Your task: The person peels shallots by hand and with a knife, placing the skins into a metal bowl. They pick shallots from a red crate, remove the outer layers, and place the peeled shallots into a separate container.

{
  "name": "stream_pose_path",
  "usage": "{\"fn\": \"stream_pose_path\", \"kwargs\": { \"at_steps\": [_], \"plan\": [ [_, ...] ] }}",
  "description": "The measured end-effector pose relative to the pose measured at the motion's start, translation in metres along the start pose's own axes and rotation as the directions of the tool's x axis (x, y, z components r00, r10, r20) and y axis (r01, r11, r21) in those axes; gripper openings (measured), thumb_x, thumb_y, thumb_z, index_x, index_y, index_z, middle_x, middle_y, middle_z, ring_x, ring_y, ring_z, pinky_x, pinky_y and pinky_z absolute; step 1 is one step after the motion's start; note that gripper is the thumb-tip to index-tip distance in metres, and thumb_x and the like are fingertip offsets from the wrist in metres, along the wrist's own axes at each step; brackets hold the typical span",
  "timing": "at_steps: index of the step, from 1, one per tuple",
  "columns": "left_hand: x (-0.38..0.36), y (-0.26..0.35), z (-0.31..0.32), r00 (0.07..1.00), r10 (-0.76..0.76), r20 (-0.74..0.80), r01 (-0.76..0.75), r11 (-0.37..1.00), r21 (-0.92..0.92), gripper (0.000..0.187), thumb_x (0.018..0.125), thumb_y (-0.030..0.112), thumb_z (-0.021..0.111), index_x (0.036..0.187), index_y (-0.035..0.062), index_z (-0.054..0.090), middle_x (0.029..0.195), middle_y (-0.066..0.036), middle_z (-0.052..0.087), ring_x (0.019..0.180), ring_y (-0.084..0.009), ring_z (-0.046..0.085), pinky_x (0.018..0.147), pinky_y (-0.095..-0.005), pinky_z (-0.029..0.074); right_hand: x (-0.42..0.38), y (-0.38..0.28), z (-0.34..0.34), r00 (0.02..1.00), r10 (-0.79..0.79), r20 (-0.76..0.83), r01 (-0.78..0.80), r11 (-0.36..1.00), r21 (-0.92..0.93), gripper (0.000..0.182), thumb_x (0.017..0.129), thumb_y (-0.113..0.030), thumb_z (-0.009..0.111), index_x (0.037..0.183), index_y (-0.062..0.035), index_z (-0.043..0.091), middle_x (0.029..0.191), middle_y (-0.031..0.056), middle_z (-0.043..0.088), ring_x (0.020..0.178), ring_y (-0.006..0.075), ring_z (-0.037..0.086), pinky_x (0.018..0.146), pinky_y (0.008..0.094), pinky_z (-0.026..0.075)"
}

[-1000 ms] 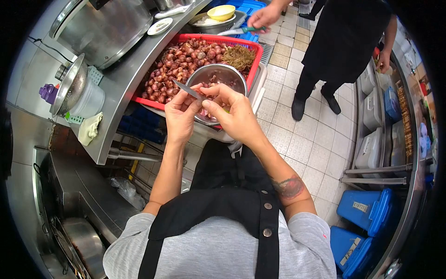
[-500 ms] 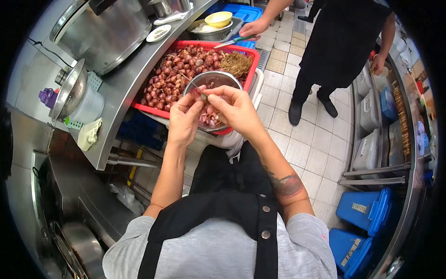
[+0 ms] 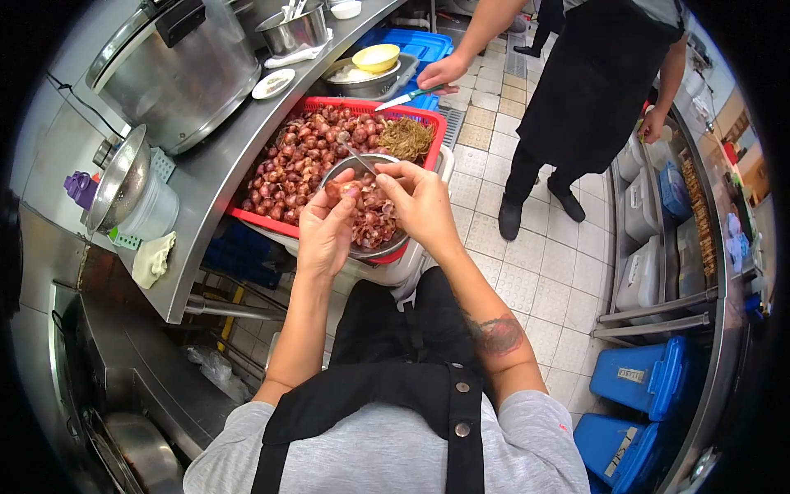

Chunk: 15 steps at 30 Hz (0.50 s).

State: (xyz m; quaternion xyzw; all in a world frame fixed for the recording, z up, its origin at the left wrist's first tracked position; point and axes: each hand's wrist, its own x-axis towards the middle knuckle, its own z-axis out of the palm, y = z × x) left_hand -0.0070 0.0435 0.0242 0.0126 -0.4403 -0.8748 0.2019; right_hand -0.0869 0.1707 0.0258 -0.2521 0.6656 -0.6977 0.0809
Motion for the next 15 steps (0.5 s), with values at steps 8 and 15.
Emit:
{"fn": "stream_pose_path", "kwargs": {
  "at_steps": [8, 15],
  "plan": [
    [0.006, 0.004, -0.022, 1.000, 0.014, 0.000, -0.014, 1.000, 0.007, 0.029, 0.083, -0.001, 0.064, 0.112, -0.0052, 0.059, 0.101, -0.009, 0.063, 0.092, -0.0129, 0.061, 0.084, -0.0257, 0.049, -0.018, -0.027, 0.002, 0.975, -0.065, 0.213, 0.085, 0.993, -0.087, 0.038, 0.085, -0.014, 0.063, 0.122, -0.0061, 0.058, 0.084, 0.0103, 0.069, 0.073, 0.0098, 0.063, 0.067, 0.0265, 0.050],
    [0.011, 0.007, -0.020, 0.997, 0.025, 0.075, -0.036, 0.986, 0.160, 0.030, 0.082, 0.000, 0.066, 0.111, -0.0047, 0.060, 0.107, -0.013, 0.063, 0.094, -0.0150, 0.061, 0.084, -0.0261, 0.049, -0.018, -0.028, 0.004, 0.970, -0.159, 0.182, 0.182, 0.976, -0.120, 0.027, 0.085, -0.011, 0.063, 0.110, -0.0030, 0.064, 0.086, 0.0088, 0.069, 0.072, 0.0086, 0.061, 0.068, 0.0266, 0.049]
  ]
}}
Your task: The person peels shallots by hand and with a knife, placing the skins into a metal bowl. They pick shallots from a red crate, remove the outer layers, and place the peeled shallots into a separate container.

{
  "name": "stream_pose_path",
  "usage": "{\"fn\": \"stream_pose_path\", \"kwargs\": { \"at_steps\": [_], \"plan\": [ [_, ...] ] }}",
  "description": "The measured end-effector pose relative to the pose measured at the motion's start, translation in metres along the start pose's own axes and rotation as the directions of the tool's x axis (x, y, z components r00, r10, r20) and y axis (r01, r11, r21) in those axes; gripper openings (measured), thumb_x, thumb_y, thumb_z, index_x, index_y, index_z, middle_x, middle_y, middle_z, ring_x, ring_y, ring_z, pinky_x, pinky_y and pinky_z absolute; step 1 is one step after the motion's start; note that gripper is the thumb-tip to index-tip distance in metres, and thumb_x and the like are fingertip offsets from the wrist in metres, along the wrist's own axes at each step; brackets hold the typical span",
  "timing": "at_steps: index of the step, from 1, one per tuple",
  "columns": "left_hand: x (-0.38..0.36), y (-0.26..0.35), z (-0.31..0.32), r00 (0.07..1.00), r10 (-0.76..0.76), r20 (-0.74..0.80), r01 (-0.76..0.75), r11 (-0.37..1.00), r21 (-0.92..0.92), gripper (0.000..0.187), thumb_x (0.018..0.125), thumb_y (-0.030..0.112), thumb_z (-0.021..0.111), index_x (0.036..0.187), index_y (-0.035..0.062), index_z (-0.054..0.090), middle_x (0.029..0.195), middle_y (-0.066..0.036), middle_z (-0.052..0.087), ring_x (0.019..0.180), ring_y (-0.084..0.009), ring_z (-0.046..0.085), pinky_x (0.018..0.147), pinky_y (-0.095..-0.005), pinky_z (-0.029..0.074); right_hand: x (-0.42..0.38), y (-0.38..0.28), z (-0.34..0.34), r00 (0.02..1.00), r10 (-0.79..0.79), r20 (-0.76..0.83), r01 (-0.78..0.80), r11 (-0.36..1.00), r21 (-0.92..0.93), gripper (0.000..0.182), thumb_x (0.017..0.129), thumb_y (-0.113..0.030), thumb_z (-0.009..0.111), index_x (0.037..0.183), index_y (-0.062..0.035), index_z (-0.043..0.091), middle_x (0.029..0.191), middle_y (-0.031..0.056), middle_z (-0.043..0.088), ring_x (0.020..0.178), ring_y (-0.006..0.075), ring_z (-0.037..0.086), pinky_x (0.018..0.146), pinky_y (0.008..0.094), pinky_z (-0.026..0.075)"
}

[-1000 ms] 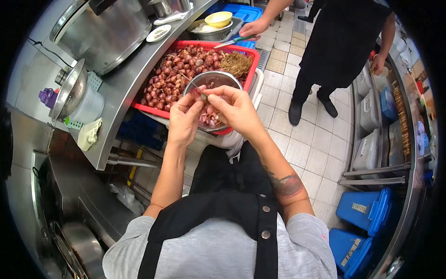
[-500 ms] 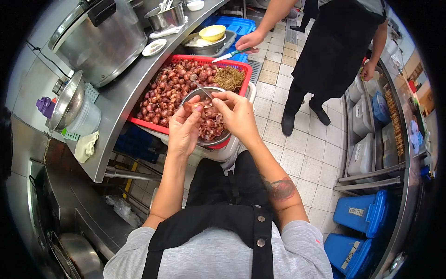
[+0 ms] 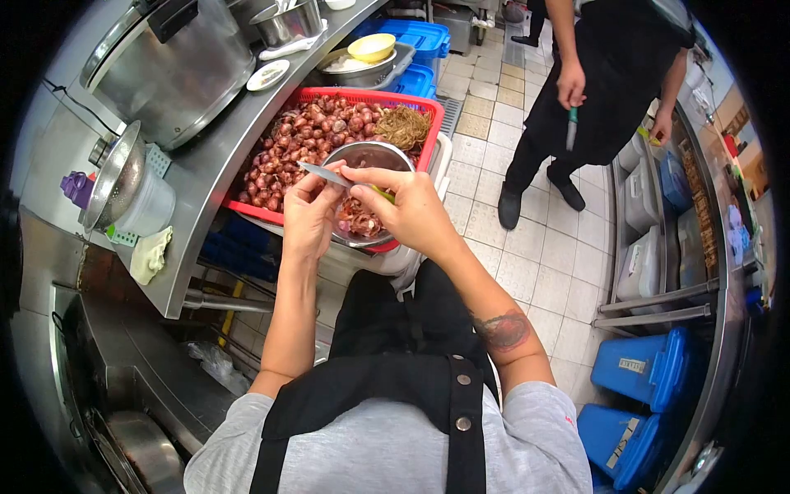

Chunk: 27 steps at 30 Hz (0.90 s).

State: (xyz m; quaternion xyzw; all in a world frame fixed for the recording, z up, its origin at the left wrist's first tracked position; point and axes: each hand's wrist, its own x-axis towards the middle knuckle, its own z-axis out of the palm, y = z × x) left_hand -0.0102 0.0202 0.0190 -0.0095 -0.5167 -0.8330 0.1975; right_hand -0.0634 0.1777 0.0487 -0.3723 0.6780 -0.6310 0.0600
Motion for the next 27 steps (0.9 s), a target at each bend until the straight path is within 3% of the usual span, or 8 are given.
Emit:
{"fn": "stream_pose_path", "kwargs": {
  "at_steps": [3, 6, 7, 10, 15, 19, 22, 27],
  "plan": [
    [0.002, -0.004, -0.003, 1.000, 0.004, 0.015, -0.005, 0.999, 0.037, 0.032, 0.081, -0.001, 0.066, 0.113, -0.0037, 0.059, 0.104, -0.013, 0.063, 0.093, -0.0154, 0.062, 0.083, -0.0263, 0.050, 0.005, 0.006, -0.003, 0.996, 0.073, 0.047, -0.080, 0.984, 0.158, 0.025, 0.088, -0.012, 0.059, 0.111, -0.0039, 0.065, 0.081, 0.0031, 0.067, 0.066, 0.0065, 0.057, 0.061, 0.0227, 0.047],
    [0.003, -0.005, -0.003, 0.999, -0.030, 0.022, 0.030, 0.999, 0.021, 0.044, 0.081, -0.003, 0.065, 0.122, -0.0029, 0.052, 0.100, -0.013, 0.063, 0.092, -0.0177, 0.063, 0.082, -0.0284, 0.053, 0.010, 0.012, -0.017, 0.943, 0.289, 0.166, -0.332, 0.855, 0.397, 0.024, 0.091, -0.014, 0.056, 0.112, -0.0060, 0.065, 0.072, 0.0002, 0.063, 0.059, 0.0036, 0.053, 0.053, 0.0199, 0.043],
    [0.003, -0.001, 0.004, 0.999, -0.029, 0.019, 0.029, 0.999, -0.021, 0.048, 0.081, -0.003, 0.065, 0.126, -0.0027, 0.048, 0.100, -0.013, 0.063, 0.091, -0.0186, 0.063, 0.081, -0.0292, 0.053, 0.013, 0.019, -0.017, 0.955, 0.278, 0.102, -0.295, 0.872, 0.390, 0.027, 0.093, -0.019, 0.053, 0.117, -0.0074, 0.062, 0.066, -0.0045, 0.054, 0.049, -0.0001, 0.039, 0.044, 0.0160, 0.031],
    [0.007, 0.004, 0.009, 0.998, -0.051, -0.026, 0.049, 0.998, -0.048, 0.055, 0.081, -0.005, 0.063, 0.130, -0.0026, 0.040, 0.100, -0.013, 0.062, 0.089, -0.0209, 0.064, 0.078, -0.0317, 0.056, 0.018, 0.032, -0.016, 0.974, 0.211, -0.083, -0.191, 0.961, 0.201, 0.026, 0.093, -0.018, 0.053, 0.116, -0.0079, 0.063, 0.068, -0.0035, 0.055, 0.050, 0.0000, 0.040, 0.044, 0.0158, 0.031],
    [0.014, -0.012, 0.002, 0.995, -0.004, -0.102, -0.004, 0.997, -0.075, 0.031, 0.081, -0.004, 0.064, 0.111, -0.0044, 0.056, 0.099, -0.011, 0.063, 0.085, -0.0166, 0.064, 0.078, -0.0279, 0.054, 0.006, 0.008, -0.006, 0.990, 0.138, 0.005, -0.138, 0.987, 0.078, 0.032, 0.089, -0.014, 0.058, 0.120, -0.0077, 0.060, 0.085, 0.0051, 0.068, 0.069, 0.0073, 0.060, 0.064, 0.0240, 0.049],
    [0.014, -0.012, 0.003, 0.998, 0.008, -0.066, -0.011, 0.999, -0.050, 0.021, 0.081, -0.003, 0.065, 0.102, -0.0034, 0.062, 0.096, -0.009, 0.065, 0.084, -0.0129, 0.063, 0.076, -0.0245, 0.052, 0.006, 0.004, -0.002, 0.999, 0.015, -0.031, -0.018, 0.995, -0.095, 0.032, 0.087, -0.012, 0.060, 0.119, -0.0081, 0.060, 0.086, 0.0122, 0.068, 0.068, 0.0104, 0.062, 0.067, 0.0267, 0.050],
    [0.013, -0.014, 0.000, 0.998, 0.022, -0.066, -0.021, 1.000, 0.009, 0.021, 0.081, -0.003, 0.066, 0.101, -0.0031, 0.062, 0.096, -0.010, 0.065, 0.085, -0.0121, 0.062, 0.075, -0.0240, 0.052, 0.008, 0.015, 0.001, 0.996, -0.050, -0.077, 0.044, 0.996, -0.073, 0.029, 0.090, -0.011, 0.057, 0.118, -0.0091, 0.062, 0.069, -0.0022, 0.059, 0.057, 0.0020, 0.050, 0.051, 0.0193, 0.042],
    [0.010, -0.005, 0.008, 0.999, -0.013, -0.038, 0.013, 1.000, 0.018, 0.025, 0.081, -0.003, 0.065, 0.105, -0.0039, 0.062, 0.097, -0.010, 0.065, 0.086, -0.0128, 0.062, 0.076, -0.0252, 0.052, 0.015, 0.017, -0.012, 0.985, 0.172, 0.012, -0.171, 0.961, 0.220, 0.027, 0.093, -0.016, 0.052, 0.117, -0.0100, 0.063, 0.066, -0.0035, 0.057, 0.050, 0.0002, 0.043, 0.045, 0.0165, 0.034]
  ]
}}
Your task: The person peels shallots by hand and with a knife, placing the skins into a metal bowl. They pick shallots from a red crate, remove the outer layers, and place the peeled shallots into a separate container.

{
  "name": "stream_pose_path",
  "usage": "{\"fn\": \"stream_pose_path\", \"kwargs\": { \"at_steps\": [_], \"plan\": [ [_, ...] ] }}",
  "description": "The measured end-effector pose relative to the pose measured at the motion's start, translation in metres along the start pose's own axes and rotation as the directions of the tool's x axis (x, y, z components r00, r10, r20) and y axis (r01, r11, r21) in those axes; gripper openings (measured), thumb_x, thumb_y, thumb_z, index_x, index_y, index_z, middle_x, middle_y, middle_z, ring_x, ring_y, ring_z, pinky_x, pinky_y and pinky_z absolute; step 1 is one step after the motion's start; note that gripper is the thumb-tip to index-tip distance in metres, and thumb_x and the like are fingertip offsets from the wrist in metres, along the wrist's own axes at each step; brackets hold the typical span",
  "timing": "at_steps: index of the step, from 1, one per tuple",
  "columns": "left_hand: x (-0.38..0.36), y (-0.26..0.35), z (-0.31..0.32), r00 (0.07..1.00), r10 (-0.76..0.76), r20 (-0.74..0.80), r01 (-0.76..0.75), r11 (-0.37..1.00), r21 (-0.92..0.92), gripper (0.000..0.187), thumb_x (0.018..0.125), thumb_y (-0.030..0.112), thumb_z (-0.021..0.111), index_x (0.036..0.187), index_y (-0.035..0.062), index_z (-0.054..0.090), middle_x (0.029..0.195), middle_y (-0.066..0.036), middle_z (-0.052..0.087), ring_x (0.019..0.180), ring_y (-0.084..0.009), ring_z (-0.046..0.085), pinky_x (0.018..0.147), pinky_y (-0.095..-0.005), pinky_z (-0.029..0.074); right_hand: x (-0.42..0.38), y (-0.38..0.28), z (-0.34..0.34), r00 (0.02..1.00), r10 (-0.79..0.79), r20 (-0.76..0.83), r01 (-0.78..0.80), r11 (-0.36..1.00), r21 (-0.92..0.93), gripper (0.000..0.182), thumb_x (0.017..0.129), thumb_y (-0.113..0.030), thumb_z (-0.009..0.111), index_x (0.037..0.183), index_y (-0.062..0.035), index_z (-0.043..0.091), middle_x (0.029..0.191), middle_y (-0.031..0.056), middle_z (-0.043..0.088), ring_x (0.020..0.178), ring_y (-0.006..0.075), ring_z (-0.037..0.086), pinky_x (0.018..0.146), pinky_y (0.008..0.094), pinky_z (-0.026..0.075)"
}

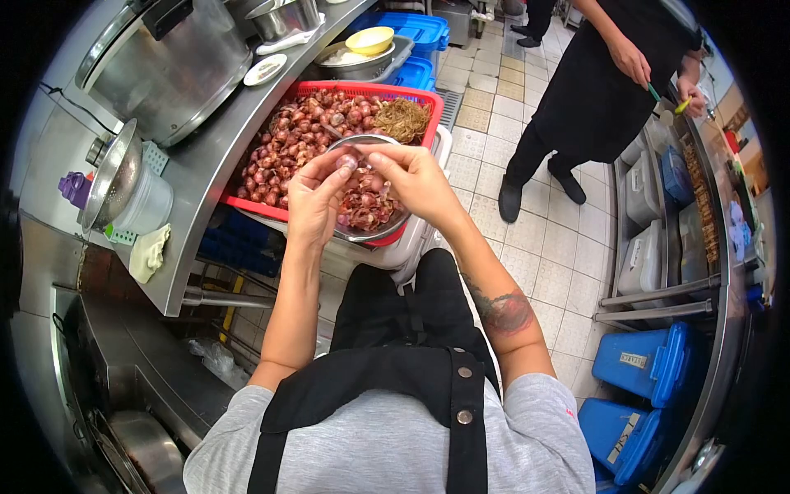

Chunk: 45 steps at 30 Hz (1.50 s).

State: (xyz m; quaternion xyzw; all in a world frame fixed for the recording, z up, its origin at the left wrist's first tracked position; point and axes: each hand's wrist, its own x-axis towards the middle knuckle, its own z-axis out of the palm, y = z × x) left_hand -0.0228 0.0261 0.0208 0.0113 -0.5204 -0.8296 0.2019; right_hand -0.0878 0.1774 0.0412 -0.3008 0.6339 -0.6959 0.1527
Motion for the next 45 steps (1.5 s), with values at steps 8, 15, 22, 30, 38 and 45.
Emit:
{"fn": "stream_pose_path", "kwargs": {
  "at_steps": [8, 15, 22, 30, 38, 45],
  "plan": [
    [0.007, -0.004, 0.000, 0.999, 0.049, -0.018, -0.050, 0.997, -0.066, 0.026, 0.080, -0.005, 0.064, 0.106, -0.0040, 0.062, 0.098, -0.009, 0.064, 0.087, -0.0112, 0.061, 0.081, -0.0240, 0.049, -0.004, 0.002, 0.005, 0.987, -0.151, -0.057, 0.130, 0.952, -0.275, 0.033, 0.088, -0.015, 0.059, 0.120, -0.0055, 0.059, 0.087, 0.0088, 0.068, 0.071, 0.0105, 0.062, 0.068, 0.0262, 0.049],
    [0.007, -0.006, -0.003, 0.995, 0.095, 0.014, -0.095, 0.995, 0.025, 0.027, 0.080, -0.003, 0.066, 0.106, -0.0039, 0.063, 0.094, -0.007, 0.065, 0.082, -0.0094, 0.060, 0.075, -0.0226, 0.049, -0.007, -0.016, 0.010, 0.983, -0.182, -0.014, 0.168, 0.930, -0.328, 0.030, 0.087, -0.010, 0.060, 0.116, -0.0056, 0.062, 0.084, 0.0107, 0.068, 0.067, 0.0123, 0.062, 0.065, 0.0277, 0.049],
    [0.001, 0.005, 0.009, 0.998, 0.060, -0.008, -0.060, 0.998, -0.035, 0.029, 0.080, -0.003, 0.066, 0.109, -0.0054, 0.061, 0.096, -0.009, 0.065, 0.085, -0.0125, 0.062, 0.077, -0.0240, 0.051, 0.008, 0.009, -0.004, 0.997, -0.032, -0.077, 0.031, 0.999, -0.023, 0.026, 0.091, -0.013, 0.055, 0.115, -0.0055, 0.063, 0.085, 0.0035, 0.068, 0.065, 0.0062, 0.056, 0.059, 0.0215, 0.047],
    [0.008, -0.004, -0.004, 0.995, 0.101, -0.005, -0.101, 0.995, -0.016, 0.030, 0.081, -0.002, 0.066, 0.110, -0.0057, 0.060, 0.101, -0.010, 0.064, 0.091, -0.0132, 0.062, 0.080, -0.0254, 0.051, -0.010, -0.010, 0.008, 0.991, -0.134, 0.018, 0.134, 0.950, -0.281, 0.040, 0.088, -0.011, 0.059, 0.127, -0.0143, 0.055, 0.065, -0.0024, 0.058, 0.056, 0.0030, 0.049, 0.051, 0.0213, 0.041],
    [0.003, 0.003, -0.003, 0.993, 0.064, 0.096, -0.079, 0.985, 0.156, 0.029, 0.081, -0.002, 0.066, 0.109, -0.0054, 0.061, 0.101, -0.010, 0.065, 0.090, -0.0102, 0.061, 0.078, -0.0231, 0.050, -0.007, -0.007, 0.004, 0.979, -0.205, 0.005, 0.197, 0.933, -0.300, 0.029, 0.087, -0.010, 0.061, 0.116, -0.0066, 0.062, 0.090, 0.0078, 0.068, 0.074, 0.0092, 0.062, 0.068, 0.0263, 0.050],
    [0.005, -0.002, 0.003, 0.995, 0.094, -0.021, -0.093, 0.995, 0.036, 0.030, 0.081, -0.003, 0.065, 0.111, -0.0051, 0.060, 0.097, -0.010, 0.065, 0.089, -0.0134, 0.062, 0.079, -0.0268, 0.053, 0.000, 0.003, -0.008, 0.998, 0.011, -0.061, -0.026, 0.969, -0.247, 0.027, 0.090, -0.013, 0.057, 0.114, -0.0051, 0.063, 0.080, 0.0055, 0.066, 0.068, 0.0079, 0.058, 0.063, 0.0247, 0.048]
  ]
}}
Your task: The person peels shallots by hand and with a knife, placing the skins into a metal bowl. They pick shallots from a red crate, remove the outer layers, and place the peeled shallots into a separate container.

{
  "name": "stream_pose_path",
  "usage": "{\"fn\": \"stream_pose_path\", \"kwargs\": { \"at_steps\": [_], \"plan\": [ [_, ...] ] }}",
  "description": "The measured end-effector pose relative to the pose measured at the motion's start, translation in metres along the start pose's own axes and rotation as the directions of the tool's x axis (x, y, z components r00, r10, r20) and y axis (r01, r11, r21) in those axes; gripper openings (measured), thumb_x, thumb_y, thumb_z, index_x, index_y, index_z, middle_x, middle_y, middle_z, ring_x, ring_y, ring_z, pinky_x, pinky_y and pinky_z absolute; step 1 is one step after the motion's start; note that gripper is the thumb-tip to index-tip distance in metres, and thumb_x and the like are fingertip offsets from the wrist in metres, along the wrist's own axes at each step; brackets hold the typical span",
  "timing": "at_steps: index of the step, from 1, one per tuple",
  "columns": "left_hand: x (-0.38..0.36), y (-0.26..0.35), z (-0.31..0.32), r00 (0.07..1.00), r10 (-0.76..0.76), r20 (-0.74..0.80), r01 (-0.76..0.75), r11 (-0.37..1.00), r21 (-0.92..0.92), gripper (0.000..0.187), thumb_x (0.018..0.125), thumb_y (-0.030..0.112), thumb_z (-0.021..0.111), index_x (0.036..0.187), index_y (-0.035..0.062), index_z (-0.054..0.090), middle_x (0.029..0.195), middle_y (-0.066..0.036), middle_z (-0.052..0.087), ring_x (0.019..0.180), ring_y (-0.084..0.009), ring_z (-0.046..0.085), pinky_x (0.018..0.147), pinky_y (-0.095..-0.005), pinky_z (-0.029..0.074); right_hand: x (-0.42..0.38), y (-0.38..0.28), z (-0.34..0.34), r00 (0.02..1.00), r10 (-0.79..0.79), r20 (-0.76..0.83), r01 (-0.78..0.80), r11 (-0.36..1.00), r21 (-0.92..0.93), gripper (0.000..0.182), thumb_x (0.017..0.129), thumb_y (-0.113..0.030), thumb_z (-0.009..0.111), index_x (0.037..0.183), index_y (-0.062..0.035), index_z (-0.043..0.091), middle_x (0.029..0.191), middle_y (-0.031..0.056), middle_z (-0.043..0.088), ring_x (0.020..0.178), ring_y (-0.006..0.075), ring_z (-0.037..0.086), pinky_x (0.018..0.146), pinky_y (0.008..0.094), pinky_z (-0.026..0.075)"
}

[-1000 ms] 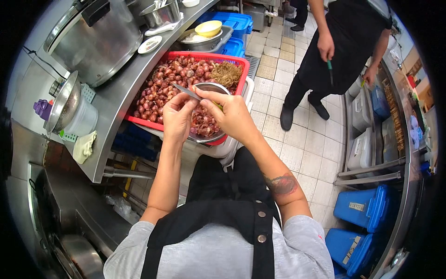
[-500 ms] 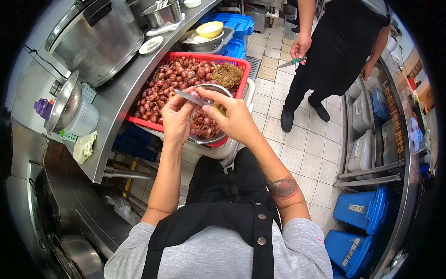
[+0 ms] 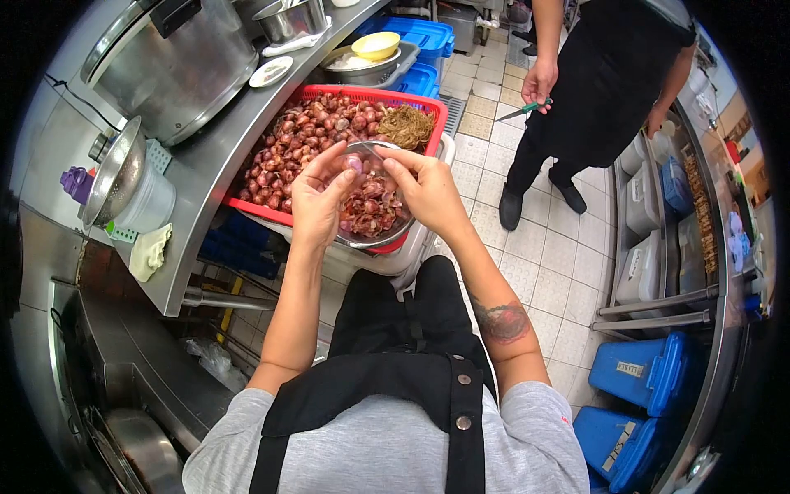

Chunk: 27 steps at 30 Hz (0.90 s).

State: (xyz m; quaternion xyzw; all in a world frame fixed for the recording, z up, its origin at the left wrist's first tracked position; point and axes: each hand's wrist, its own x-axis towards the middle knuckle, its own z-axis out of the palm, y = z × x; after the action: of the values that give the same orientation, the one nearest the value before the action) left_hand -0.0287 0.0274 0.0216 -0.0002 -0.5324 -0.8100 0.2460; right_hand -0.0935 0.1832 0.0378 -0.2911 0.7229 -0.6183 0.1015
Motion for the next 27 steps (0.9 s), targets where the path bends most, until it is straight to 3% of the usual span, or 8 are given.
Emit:
{"fn": "stream_pose_path", "kwargs": {
  "at_steps": [2, 5, 8, 11, 14, 20, 24, 27],
  "plan": [
    [0.001, 0.001, -0.002, 1.000, -0.001, -0.012, 0.001, 1.000, 0.031, 0.030, 0.081, -0.004, 0.064, 0.110, -0.0044, 0.060, 0.098, -0.009, 0.065, 0.088, -0.0115, 0.061, 0.080, -0.0256, 0.052, 0.000, 0.002, 0.000, 0.999, 0.014, -0.029, -0.018, 0.990, -0.138, 0.028, 0.089, -0.015, 0.058, 0.115, -0.0049, 0.062, 0.083, 0.0092, 0.067, 0.068, 0.0101, 0.059, 0.065, 0.0266, 0.049],
    [0.006, -0.002, -0.011, 1.000, 0.002, 0.010, -0.002, 0.996, 0.089, 0.028, 0.081, -0.005, 0.064, 0.108, -0.0043, 0.061, 0.097, -0.009, 0.065, 0.087, -0.0109, 0.062, 0.080, -0.0253, 0.051, -0.007, 0.000, 0.009, 0.972, -0.235, -0.005, 0.233, 0.966, -0.117, 0.029, 0.089, -0.013, 0.058, 0.118, -0.0079, 0.062, 0.065, 0.0004, 0.059, 0.057, 0.0045, 0.051, 0.052, 0.0217, 0.041],
    [0.004, 0.001, -0.007, 0.999, -0.003, 0.038, -0.001, 0.996, 0.086, 0.025, 0.081, -0.004, 0.064, 0.106, -0.0046, 0.062, 0.095, -0.009, 0.066, 0.086, -0.0110, 0.062, 0.079, -0.0248, 0.051, -0.010, -0.013, 0.011, 0.962, -0.273, -0.014, 0.269, 0.954, -0.131, 0.029, 0.088, -0.011, 0.060, 0.116, -0.0086, 0.063, 0.063, 0.0007, 0.058, 0.057, 0.0043, 0.050, 0.052, 0.0227, 0.041],
    [0.003, 0.002, -0.007, 0.999, -0.004, 0.051, -0.001, 0.995, 0.103, 0.024, 0.081, -0.004, 0.064, 0.105, -0.0050, 0.063, 0.094, -0.008, 0.066, 0.085, -0.0107, 0.062, 0.078, -0.0241, 0.050, -0.011, -0.021, 0.005, 0.978, -0.199, 0.053, 0.205, 0.969, -0.135, 0.030, 0.084, -0.010, 0.062, 0.113, -0.0061, 0.063, 0.092, 0.0167, 0.067, 0.076, 0.0172, 0.065, 0.070, 0.0306, 0.050],
    [0.002, 0.000, -0.005, 0.999, -0.008, 0.047, 0.001, 0.991, 0.136, 0.024, 0.082, -0.004, 0.064, 0.105, -0.0051, 0.063, 0.094, -0.008, 0.066, 0.085, -0.0106, 0.062, 0.078, -0.0239, 0.050, -0.011, -0.020, 0.006, 0.980, -0.193, 0.037, 0.196, 0.959, -0.206, 0.028, 0.086, -0.008, 0.061, 0.113, -0.0050, 0.063, 0.091, 0.0118, 0.069, 0.073, 0.0127, 0.063, 0.068, 0.0279, 0.050],
    [-0.001, -0.001, 0.001, 0.998, -0.052, 0.044, 0.050, 0.998, 0.042, 0.026, 0.083, -0.002, 0.063, 0.108, -0.0055, 0.061, 0.096, -0.008, 0.065, 0.085, -0.0119, 0.063, 0.077, -0.0260, 0.054, 0.010, 0.010, 0.000, 0.995, -0.059, 0.078, 0.035, 0.962, 0.270, 0.025, 0.090, -0.010, 0.057, 0.113, -0.0043, 0.064, 0.084, 0.0025, 0.066, 0.067, 0.0051, 0.057, 0.061, 0.0220, 0.048],
    [0.002, -0.001, -0.005, 0.995, -0.090, 0.047, 0.090, 0.996, 0.000, 0.035, 0.084, -0.002, 0.062, 0.117, -0.0062, 0.054, 0.103, -0.013, 0.063, 0.090, -0.0182, 0.064, 0.075, -0.0290, 0.056, 0.016, 0.021, -0.004, 0.999, 0.014, -0.048, -0.011, 0.999, 0.046, 0.026, 0.089, -0.012, 0.058, 0.113, -0.0054, 0.064, 0.081, 0.0032, 0.065, 0.067, 0.0052, 0.055, 0.061, 0.0232, 0.047],
    [0.004, 0.000, -0.004, 0.998, -0.052, 0.022, 0.051, 0.998, 0.031, 0.028, 0.083, 0.000, 0.064, 0.110, -0.0054, 0.059, 0.097, -0.009, 0.065, 0.084, -0.0135, 0.063, 0.076, -0.0280, 0.055, 0.011, 0.016, 0.006, 0.979, -0.189, -0.072, 0.195, 0.977, 0.085, 0.030, 0.088, -0.013, 0.059, 0.117, -0.0058, 0.062, 0.080, 0.0028, 0.065, 0.065, 0.0068, 0.054, 0.060, 0.0256, 0.047]
  ]
}}
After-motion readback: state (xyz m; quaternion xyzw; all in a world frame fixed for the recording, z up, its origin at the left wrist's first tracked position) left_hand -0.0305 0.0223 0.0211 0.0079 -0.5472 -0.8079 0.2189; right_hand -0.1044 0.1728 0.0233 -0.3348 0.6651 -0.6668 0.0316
